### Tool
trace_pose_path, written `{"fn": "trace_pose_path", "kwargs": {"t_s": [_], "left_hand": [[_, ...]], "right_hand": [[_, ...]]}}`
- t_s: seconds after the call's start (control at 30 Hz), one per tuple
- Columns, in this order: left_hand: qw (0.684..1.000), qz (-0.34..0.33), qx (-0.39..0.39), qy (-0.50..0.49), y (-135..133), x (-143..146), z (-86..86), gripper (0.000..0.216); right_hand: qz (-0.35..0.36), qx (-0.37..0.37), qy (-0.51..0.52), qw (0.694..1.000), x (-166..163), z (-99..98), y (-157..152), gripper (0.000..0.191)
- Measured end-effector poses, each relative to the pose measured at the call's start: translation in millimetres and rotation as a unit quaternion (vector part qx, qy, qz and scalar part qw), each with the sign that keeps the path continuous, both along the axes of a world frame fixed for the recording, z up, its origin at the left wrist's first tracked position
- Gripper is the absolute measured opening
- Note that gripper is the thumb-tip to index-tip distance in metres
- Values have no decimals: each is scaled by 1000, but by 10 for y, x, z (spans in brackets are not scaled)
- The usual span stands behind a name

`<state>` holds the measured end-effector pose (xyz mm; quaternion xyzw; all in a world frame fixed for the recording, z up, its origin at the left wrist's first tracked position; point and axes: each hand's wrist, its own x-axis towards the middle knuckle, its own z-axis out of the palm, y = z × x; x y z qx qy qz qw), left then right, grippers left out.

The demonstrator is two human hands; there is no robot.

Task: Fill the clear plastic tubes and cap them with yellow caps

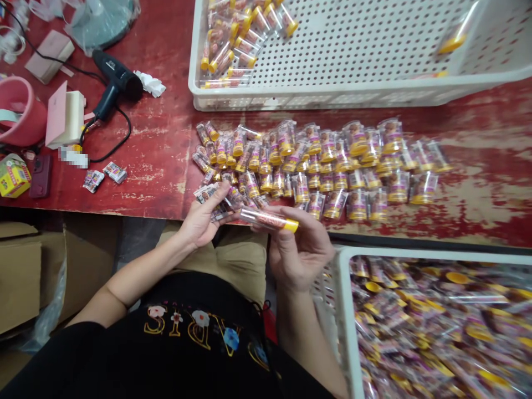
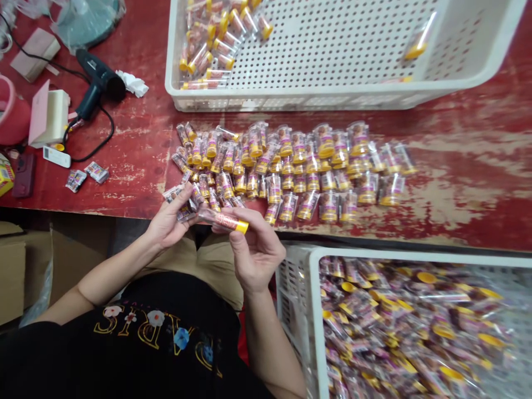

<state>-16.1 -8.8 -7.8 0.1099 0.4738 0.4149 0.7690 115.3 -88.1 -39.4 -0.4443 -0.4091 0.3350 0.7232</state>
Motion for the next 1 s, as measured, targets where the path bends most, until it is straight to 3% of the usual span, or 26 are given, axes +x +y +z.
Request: {"fn": "trace_pose_path", "kwargs": {"t_s": [0.17, 0.27, 0.4, 0.53, 0.67, 0.83, 1.0], "left_hand": [[999, -22, 32, -6, -22, -34, -6, 32], [998, -38, 53, -9, -23, -57, 13, 30], [996, -51, 69, -4, -44, -54, 36, 34], [997, -30, 72, 25, -72, -3, 39, 38], [998, 6, 56, 43, -66, 44, 21, 41], [997, -4, 72, 27, -53, 30, 27, 38], [997, -27, 71, 25, -72, 26, 26, 36]], "right_hand": [[-39, 26, -149, 988, 75, 26, 31, 36], [0, 58, -216, 975, 135, 68, 3, 44], [35, 28, -261, 964, 136, 88, -47, 44], [-50, 26, -288, 956, 70, 45, -53, 52], [-1, 50, -358, 932, -8, 17, -38, 62], [-121, 22, -328, 937, -88, 5, -50, 58], [-128, 4, -332, 935, -89, -2, -81, 57]]}}
